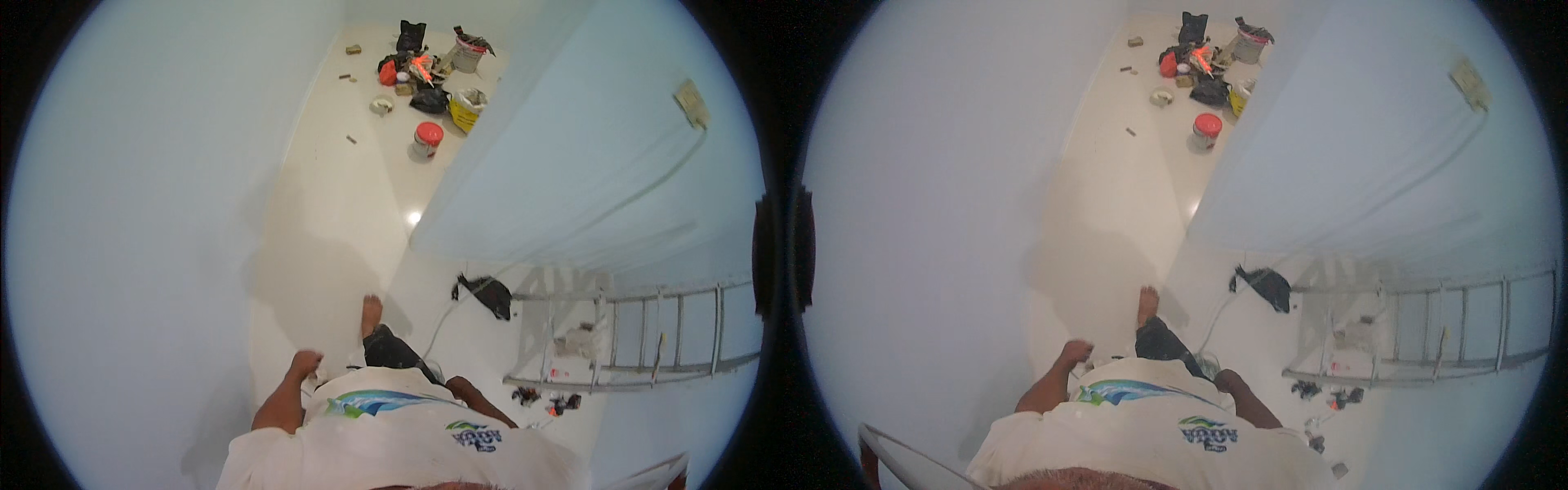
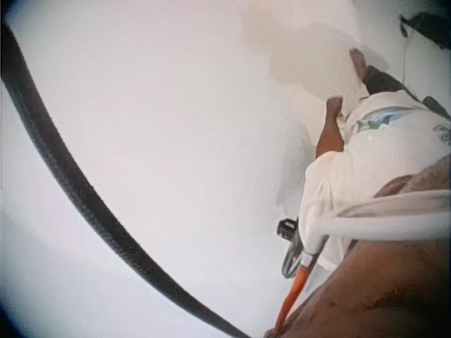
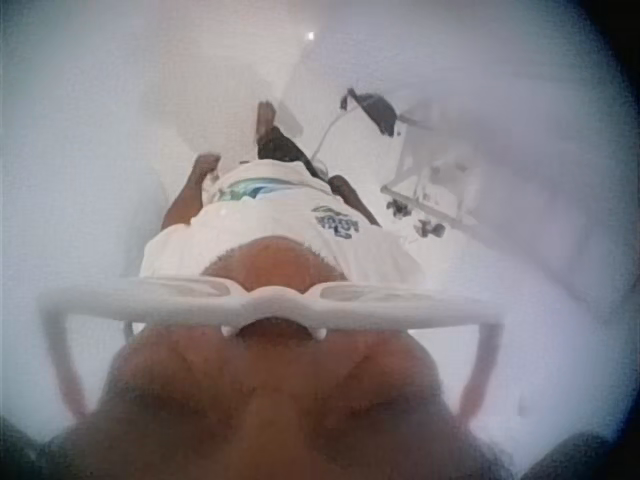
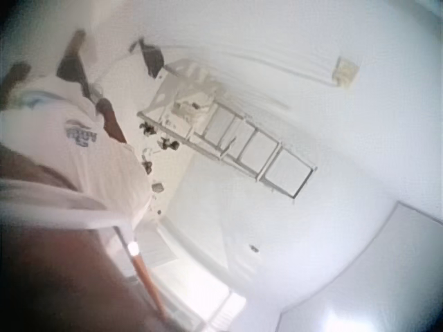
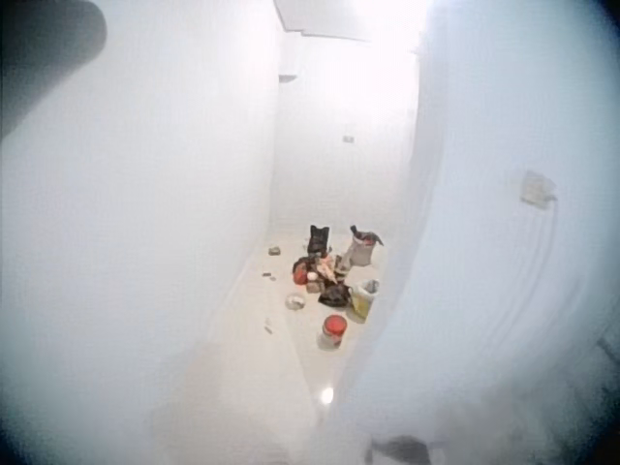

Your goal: The person measures and marks a metal trim piece, then retrieves a hammer and chisel from a tool bag. They position the trim against a wall and use the hammer and chisel to drive fasteners into the wall to secure the trim.

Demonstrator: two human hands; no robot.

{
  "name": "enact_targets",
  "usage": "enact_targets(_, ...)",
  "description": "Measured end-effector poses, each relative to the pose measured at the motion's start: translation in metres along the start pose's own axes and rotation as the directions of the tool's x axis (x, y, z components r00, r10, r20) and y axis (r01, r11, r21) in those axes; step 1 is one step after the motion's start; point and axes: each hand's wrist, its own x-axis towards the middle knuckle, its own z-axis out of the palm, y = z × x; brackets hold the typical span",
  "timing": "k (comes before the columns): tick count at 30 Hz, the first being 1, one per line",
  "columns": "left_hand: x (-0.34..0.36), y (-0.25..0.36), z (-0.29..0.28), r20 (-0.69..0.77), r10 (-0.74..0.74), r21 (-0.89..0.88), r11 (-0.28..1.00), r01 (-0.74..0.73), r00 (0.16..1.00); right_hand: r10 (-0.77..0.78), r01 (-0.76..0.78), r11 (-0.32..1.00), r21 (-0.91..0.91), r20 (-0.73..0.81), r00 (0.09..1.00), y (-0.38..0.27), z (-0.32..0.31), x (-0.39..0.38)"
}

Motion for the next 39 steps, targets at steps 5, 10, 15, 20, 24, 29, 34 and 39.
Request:
enact_targets(5,0.027,0.035,-0.095,0.233,-0.565,-0.705,0.463,0.538,0.792,-0.079,0.046,0.987,-0.154,-0.221,0.972,0.041,-0.137,0.090)
enact_targets(10,0.100,0.076,-0.213,0.030,-0.609,-0.919,0.296,0.262,0.793,-0.235,0.108,0.950,-0.291,-0.445,0.864,0.008,-0.355,0.165)
enact_targets(15,0.210,0.055,-0.261,0.065,-0.342,-0.645,0.702,0.301,0.937,0.203,0.049,0.868,0.493,-0.443,0.873,-0.034,-0.509,0.219)
enact_targets(20,0.355,0.034,-0.350,-0.048,0.130,-0.024,0.991,-0.131,0.990,0.360,0.000,0.673,0.740,-0.328,0.873,-0.001,-0.577,0.293)
enact_targets(24,0.503,0.098,-0.469,0.092,-0.185,-0.455,0.866,0.207,0.978,0.388,-0.280,0.767,0.578,-0.069,0.919,0.062,-0.614,0.318)
enact_targets(29,0.632,0.150,-0.661,0.089,-0.413,-0.734,0.588,0.340,0.907,0.630,-0.069,-0.028,0.997,0.071,0.773,0.045,-0.726,0.343)
enact_targets(34,0.779,0.225,-0.777,-0.081,-0.272,-0.585,0.792,0.175,0.959,0.625,-0.074,-0.169,0.983,0.165,0.763,0.063,-0.807,0.401)
enact_targets(39,0.887,0.265,-0.812,-0.055,0.008,-0.315,0.949,-0.025,0.998,0.455,-0.296,0.616,0.730,-0.023,0.890,0.108,-0.891,0.502)
